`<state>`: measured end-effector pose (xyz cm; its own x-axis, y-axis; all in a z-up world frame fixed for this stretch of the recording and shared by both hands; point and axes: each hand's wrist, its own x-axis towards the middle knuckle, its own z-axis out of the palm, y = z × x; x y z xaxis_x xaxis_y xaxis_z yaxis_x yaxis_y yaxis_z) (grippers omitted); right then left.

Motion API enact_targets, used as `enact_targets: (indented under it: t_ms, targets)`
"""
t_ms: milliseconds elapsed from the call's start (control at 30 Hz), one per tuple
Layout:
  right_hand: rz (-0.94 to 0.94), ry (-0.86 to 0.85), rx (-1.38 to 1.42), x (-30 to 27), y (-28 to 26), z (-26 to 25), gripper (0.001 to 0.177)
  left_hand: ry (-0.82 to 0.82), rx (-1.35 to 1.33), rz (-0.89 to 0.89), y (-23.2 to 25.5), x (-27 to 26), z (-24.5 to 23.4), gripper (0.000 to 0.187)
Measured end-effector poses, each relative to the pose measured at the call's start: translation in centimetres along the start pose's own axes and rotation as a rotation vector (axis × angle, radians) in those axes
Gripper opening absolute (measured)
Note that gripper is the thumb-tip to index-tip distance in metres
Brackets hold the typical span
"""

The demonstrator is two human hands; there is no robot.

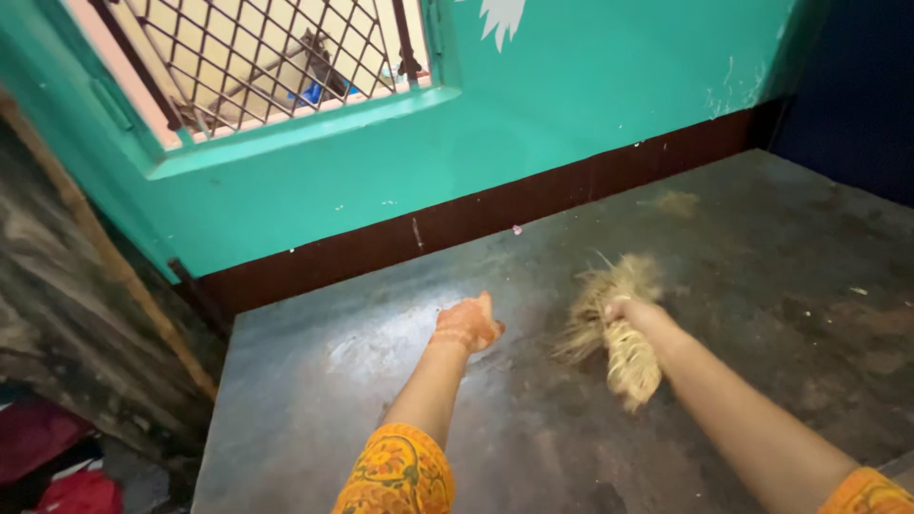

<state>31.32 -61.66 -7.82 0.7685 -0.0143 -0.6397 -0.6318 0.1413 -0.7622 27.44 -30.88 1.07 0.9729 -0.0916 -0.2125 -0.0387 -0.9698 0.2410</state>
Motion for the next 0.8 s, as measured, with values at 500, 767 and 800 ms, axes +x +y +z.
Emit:
enact_targets:
  t_ms: [500, 767, 800]
  targets:
    - [0.186, -0.675, -0.081, -0.8, 4.4, 11.0, 0.019, 0.006, 0.173, -0.114, -2.5, 3.8, 1.4, 0.041]
    - [0.120, -0.269, 0.069, 16.8, -2.5, -4.0, 0.019, 0.064, 0.196, -0.141, -0.2, 6.5, 1.4, 0.037]
    - [0.057, -0.167, 0.065, 18.6, -3.4, -4.2, 0.019, 0.077, 0.199, -0.144, 0.2, 6.8, 1.3, 0.037]
